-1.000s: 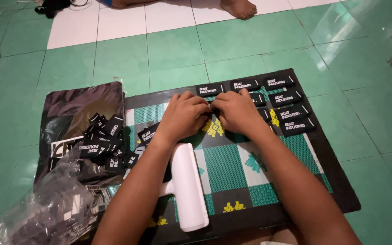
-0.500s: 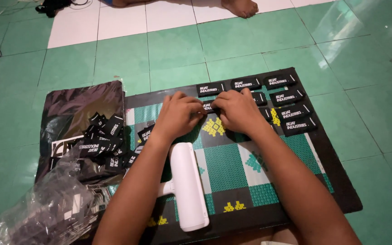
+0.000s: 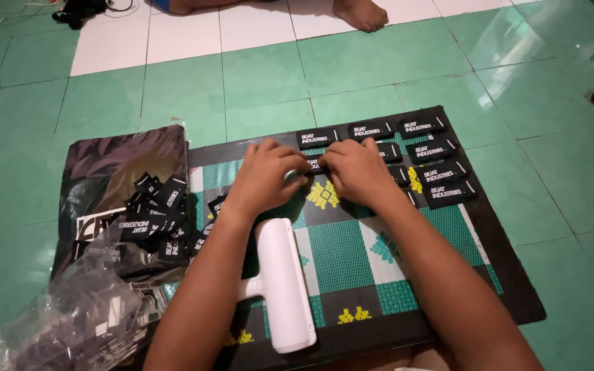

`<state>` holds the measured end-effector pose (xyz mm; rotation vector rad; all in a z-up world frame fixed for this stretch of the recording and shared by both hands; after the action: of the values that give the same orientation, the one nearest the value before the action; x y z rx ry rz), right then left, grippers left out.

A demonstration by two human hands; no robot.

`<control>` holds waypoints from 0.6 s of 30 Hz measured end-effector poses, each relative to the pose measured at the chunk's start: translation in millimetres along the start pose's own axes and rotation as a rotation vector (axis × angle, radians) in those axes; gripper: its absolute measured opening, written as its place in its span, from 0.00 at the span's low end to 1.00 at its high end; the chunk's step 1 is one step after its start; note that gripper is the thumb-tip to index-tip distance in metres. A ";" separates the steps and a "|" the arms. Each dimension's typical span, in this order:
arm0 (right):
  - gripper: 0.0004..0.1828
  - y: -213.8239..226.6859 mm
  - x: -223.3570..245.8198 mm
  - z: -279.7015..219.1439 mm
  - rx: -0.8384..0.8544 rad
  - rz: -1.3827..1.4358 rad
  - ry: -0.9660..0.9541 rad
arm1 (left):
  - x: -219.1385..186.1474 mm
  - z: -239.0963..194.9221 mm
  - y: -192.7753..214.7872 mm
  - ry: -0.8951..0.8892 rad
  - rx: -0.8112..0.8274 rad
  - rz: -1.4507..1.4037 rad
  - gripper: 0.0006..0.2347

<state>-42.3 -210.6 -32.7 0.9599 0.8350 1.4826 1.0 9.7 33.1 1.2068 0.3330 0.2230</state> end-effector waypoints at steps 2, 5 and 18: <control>0.07 -1.3 -0.2 -2.2 -0.034 -0.007 0.026 | 1.5 0.3 0.5 -0.002 0.006 0.007 0.06; 0.09 6.1 0.8 -4.1 -0.052 0.016 0.055 | 6.4 -0.5 -8.3 -0.022 0.036 0.024 0.07; 0.11 17.6 3.6 -8.6 -0.039 0.030 0.067 | 7.4 -1.1 -21.3 0.029 0.047 0.017 0.08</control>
<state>-57.5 -209.1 -20.1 0.9015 0.8394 1.5584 7.3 5.9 11.8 1.2541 0.3552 0.2493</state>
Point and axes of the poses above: each hand's wrist, its own z-axis towards the middle knuckle, its own y-axis out of the back of the hand, x = y × z, the point moved 1 cm from there along z, towards the middle knuckle, and after that the axes turned 15 degrees about -y, right-handed, at the moved point
